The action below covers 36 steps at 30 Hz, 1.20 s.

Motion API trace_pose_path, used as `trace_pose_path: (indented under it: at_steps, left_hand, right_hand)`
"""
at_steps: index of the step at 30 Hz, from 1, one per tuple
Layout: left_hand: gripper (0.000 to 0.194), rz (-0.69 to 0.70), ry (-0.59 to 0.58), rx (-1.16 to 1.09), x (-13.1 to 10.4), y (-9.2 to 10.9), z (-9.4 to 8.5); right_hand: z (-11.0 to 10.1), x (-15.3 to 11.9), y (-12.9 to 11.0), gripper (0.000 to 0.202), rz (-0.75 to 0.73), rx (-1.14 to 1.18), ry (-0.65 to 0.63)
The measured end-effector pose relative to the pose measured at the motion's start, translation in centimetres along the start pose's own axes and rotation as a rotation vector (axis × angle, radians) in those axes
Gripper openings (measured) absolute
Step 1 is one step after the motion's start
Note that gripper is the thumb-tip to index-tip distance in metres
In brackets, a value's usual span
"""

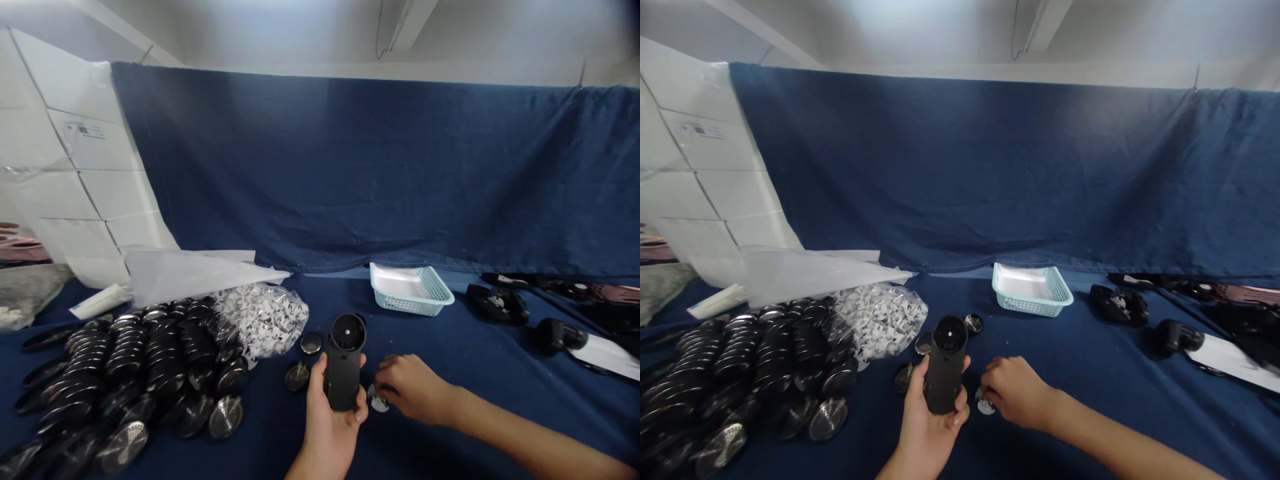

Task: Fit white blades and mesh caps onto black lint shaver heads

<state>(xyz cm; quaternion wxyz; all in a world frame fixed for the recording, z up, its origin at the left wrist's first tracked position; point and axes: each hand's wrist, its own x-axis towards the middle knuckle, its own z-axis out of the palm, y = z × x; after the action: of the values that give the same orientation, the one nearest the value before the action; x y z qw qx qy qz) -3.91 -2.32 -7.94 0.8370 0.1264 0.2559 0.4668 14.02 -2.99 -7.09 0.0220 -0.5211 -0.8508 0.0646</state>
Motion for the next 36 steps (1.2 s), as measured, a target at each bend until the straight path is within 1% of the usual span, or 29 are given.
trace_pose_path:
  at_steps: [10,16,24,28,33,36]
  left_hand:
    - [0.037,0.003,0.005,-0.002,-0.26,-0.03,0.1]
    - [0.036,0.002,-0.021,0.004,-0.42,-0.09,0.19]
    - [0.036,0.001,-0.039,0.006,-0.45,-0.12,0.17]
    - [0.034,-0.003,-0.031,-0.002,-0.54,-0.03,0.27]
    - [0.033,0.002,-0.031,-0.002,-0.47,0.02,0.31]
    - [0.037,-0.013,-0.033,-0.002,-0.37,-0.06,0.19]
  right_hand:
    - [0.18,0.08,-0.15,0.019,0.038,0.02,-0.009]
    - [0.38,-0.09,-0.11,0.02,0.055,0.012,0.001]
    - [0.17,-0.46,-0.65,0.02,0.045,-0.022,0.033]
    - [0.23,-0.57,-0.54,0.02,0.04,-0.035,0.042]
    - [0.51,-0.48,-0.49,0.021,0.031,-0.069,0.033]
    - [0.46,-0.37,-0.64,0.02,0.01,-0.098,0.018]
